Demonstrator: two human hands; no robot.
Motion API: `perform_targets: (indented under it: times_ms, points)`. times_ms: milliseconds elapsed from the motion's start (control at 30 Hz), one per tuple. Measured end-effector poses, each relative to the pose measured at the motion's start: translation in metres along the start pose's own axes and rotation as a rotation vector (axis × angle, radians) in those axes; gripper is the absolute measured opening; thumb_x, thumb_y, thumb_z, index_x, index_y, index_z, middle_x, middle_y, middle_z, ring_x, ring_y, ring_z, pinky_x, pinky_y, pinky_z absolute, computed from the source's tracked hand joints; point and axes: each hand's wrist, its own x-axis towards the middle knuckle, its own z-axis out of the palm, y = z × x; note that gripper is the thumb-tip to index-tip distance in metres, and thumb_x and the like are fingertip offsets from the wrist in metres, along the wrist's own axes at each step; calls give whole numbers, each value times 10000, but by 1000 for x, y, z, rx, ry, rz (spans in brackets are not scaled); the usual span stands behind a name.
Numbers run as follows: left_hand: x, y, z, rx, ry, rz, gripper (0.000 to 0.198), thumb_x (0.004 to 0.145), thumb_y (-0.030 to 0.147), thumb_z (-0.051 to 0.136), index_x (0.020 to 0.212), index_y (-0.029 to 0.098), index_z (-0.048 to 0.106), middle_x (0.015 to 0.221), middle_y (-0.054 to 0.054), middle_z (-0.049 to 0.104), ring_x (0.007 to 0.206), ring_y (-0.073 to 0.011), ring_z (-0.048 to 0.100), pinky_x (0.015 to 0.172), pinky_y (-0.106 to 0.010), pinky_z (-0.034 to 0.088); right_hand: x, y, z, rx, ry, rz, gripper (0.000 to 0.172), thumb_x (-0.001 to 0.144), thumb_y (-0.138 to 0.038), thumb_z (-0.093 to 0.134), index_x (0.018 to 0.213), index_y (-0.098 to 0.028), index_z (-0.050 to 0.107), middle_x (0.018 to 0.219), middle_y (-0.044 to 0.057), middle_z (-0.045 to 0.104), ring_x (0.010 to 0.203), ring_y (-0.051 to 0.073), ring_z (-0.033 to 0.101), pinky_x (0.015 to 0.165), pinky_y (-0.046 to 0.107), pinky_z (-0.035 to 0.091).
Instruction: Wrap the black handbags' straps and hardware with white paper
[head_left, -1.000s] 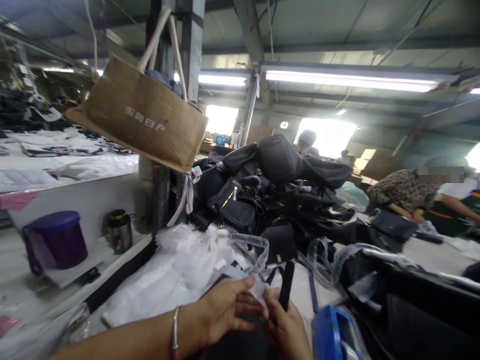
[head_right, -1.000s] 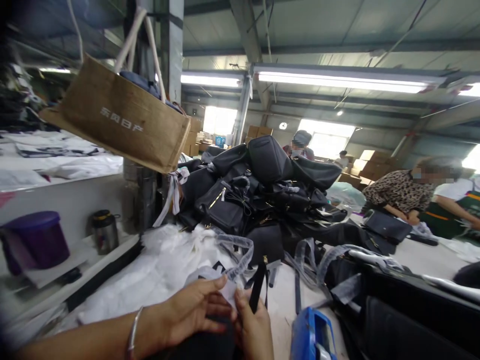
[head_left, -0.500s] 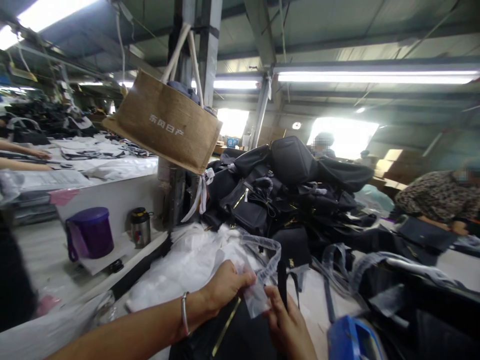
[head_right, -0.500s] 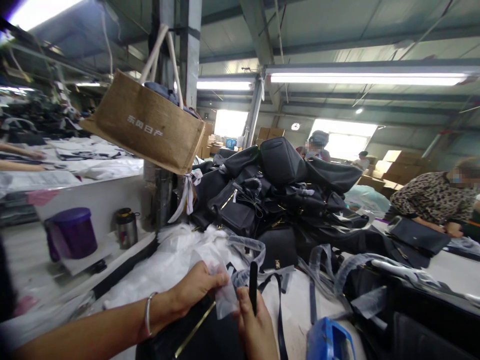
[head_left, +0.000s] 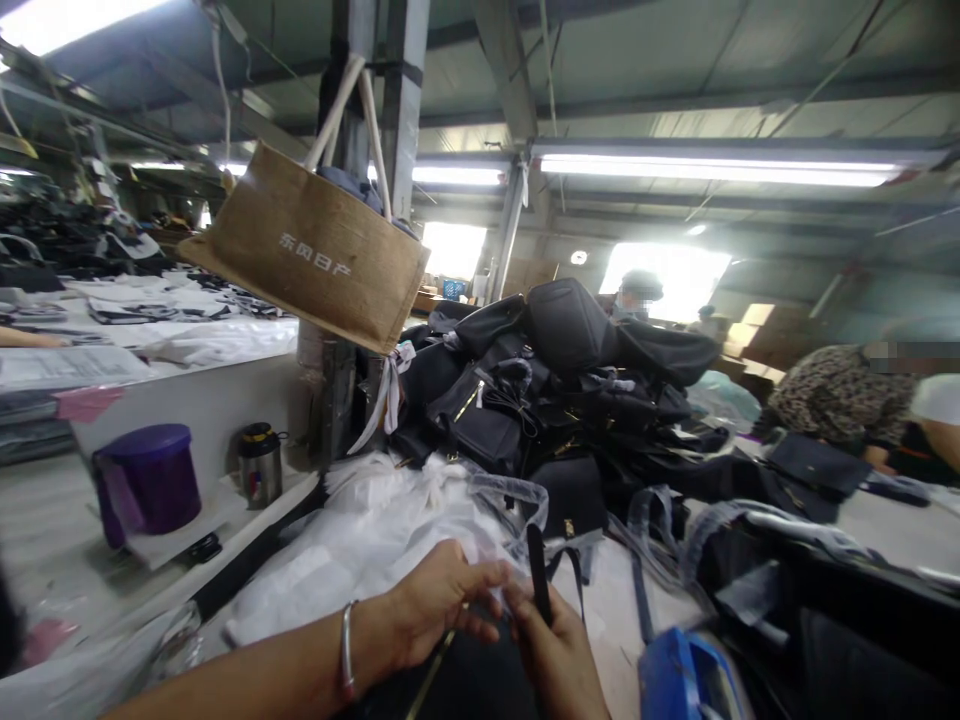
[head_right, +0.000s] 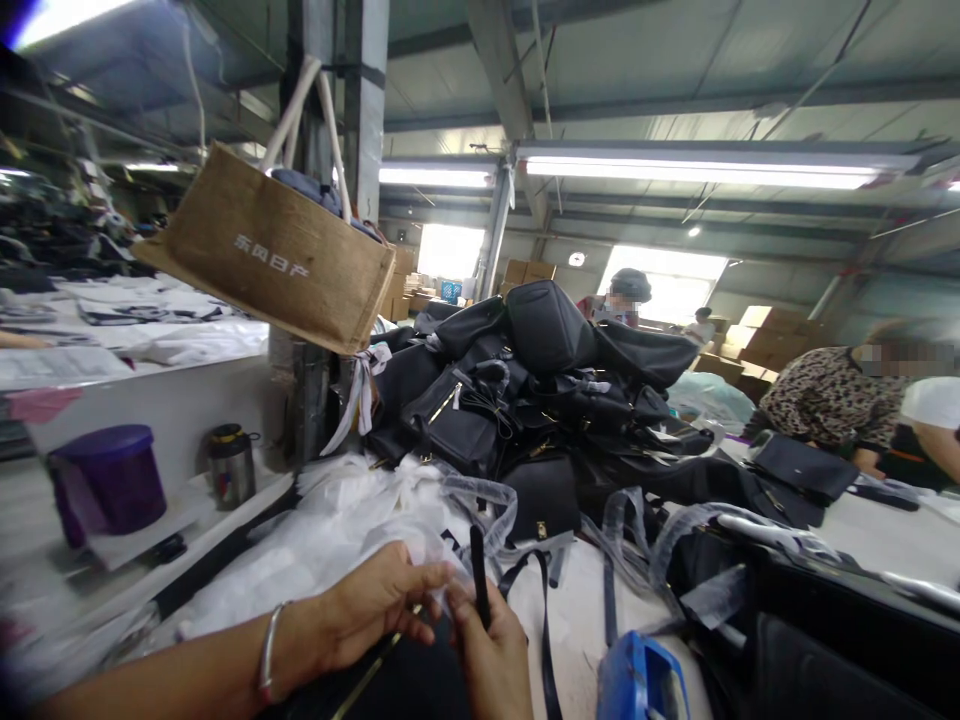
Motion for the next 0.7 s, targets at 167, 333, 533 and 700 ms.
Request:
perform_targets:
  times_ms: [167, 333, 533, 700]
  points:
    - [0, -2, 1, -31, -16, -52, 249, 653, 279, 796, 821, 111, 720, 763, -38, 661, 643, -109, 574, 573, -221, 490, -4, 3, 1, 20, -38, 33, 478, 751, -646, 656, 796, -172, 602, 539, -62, 448, 449, 73, 323, 420, 199, 215]
    - [14, -13, -3, 118, 27, -2, 285, 710, 383, 723, 721, 101, 681, 518, 28, 529, 439, -76, 432, 443, -207, 392, -10, 7, -5, 40, -32, 56, 563, 758, -744, 561, 718, -183, 537, 465, -84, 372, 390, 57, 281, 380, 183, 175]
    - [20, -12, -9, 157, 16, 73, 357, 756, 440, 689, 610, 178, 496, 453, 95, 359, 384, -47, 252, 388, -206, 175, -15, 1, -15, 33, 47, 42, 624, 782, -804, 432, 879, -196, 532, 560, -63, 483, 364, 45, 240, 351, 172, 175]
    - [24, -8, -11, 34, 62, 84, 437, 710, 522, 735, 637, 188, 462, 483, 105, 338, 407, -40, 217, 395, -207, 139, -23, 0, -17, -250, 112, -125, 574, 881, -737, 280, 773, -235, 536, 510, -38, 481, 402, 117, 420, 418, 223, 309]
